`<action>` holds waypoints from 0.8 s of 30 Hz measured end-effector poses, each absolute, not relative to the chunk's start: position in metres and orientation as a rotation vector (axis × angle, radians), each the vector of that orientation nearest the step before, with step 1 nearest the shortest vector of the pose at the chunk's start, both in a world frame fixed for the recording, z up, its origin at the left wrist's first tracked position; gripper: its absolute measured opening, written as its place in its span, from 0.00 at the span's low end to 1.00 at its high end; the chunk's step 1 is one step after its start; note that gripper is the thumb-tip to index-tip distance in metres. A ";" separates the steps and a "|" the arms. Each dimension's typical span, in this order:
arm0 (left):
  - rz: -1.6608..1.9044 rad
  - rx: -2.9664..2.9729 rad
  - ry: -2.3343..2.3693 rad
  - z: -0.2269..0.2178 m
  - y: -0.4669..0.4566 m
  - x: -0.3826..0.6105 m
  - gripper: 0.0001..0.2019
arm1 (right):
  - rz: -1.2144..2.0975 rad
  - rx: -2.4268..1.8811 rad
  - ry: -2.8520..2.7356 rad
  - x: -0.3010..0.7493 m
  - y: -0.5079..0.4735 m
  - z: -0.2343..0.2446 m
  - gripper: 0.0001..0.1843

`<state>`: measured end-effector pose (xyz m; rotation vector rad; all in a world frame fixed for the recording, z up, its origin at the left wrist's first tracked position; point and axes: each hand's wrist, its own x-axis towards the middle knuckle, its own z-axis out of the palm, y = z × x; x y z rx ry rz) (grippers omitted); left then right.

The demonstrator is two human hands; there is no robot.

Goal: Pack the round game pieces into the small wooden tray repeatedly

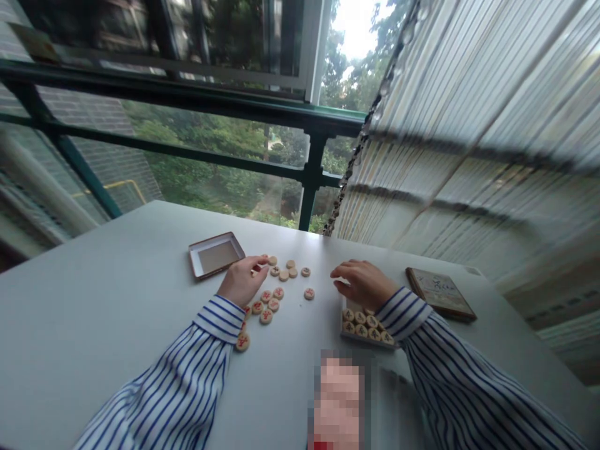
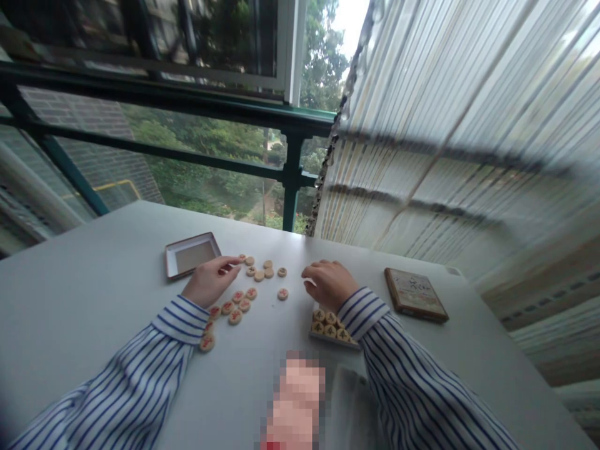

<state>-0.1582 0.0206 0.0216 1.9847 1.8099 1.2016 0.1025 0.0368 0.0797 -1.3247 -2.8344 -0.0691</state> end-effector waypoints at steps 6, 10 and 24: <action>1.169 2.057 1.833 0.008 0.023 -0.166 0.12 | -0.068 -1.246 -2.882 0.065 0.052 0.073 0.13; 1.142 2.098 1.841 0.002 0.024 -0.166 0.11 | -0.063 -1.160 -2.923 0.039 0.061 0.065 0.13; 1.102 2.213 1.819 -0.009 0.024 -0.159 0.11 | -0.086 -1.121 -3.013 0.002 0.072 0.051 0.12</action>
